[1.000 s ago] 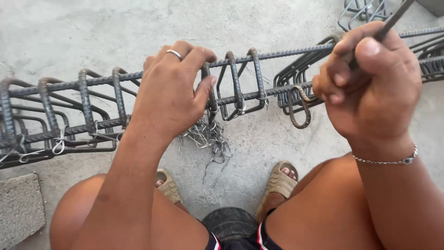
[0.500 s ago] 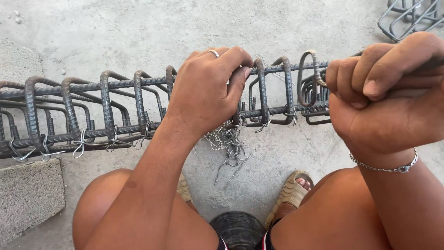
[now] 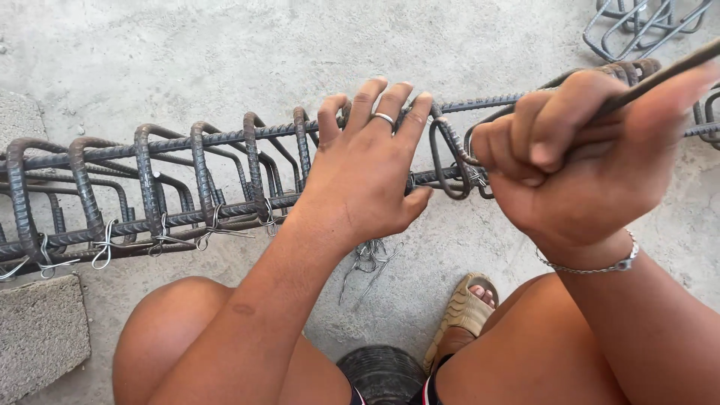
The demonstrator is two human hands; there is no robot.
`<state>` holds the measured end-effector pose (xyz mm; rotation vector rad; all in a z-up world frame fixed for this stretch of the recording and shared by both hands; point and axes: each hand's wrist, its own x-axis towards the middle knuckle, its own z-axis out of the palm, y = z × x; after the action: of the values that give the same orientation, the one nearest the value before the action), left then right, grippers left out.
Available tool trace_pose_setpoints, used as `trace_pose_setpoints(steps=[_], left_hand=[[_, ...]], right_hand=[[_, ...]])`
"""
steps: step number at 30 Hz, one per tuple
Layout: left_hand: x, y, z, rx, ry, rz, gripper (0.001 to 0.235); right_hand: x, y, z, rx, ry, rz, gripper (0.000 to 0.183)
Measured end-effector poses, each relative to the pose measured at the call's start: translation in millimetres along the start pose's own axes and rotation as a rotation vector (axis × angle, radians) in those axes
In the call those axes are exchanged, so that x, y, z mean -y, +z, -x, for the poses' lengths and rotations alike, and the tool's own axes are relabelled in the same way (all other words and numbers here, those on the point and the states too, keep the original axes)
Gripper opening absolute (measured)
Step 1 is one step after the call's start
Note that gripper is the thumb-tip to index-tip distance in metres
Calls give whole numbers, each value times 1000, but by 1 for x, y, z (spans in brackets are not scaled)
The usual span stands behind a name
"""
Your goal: Tying rebar intersections together using wire and a manual twisting tool
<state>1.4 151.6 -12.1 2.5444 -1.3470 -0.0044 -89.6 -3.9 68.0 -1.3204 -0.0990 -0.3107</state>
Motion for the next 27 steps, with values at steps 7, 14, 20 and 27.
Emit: trace_pose_setpoints(steps=[7,14,20,27], left_hand=[[-20,18,-8,-78,-33,-156,122],[-18,15,-12,36,-65,-106,119],[-9,7,-6,26,-34,-39,99],[-9,7,-5,12,-42,-18,99]], right_hand=[[13,-62,7,-66,-114,289,36],[9,-45,5,-133,494,468,6],[0,-28,-6,31,680,1012,17],[-14,-30,-15,76,591,1202,38]])
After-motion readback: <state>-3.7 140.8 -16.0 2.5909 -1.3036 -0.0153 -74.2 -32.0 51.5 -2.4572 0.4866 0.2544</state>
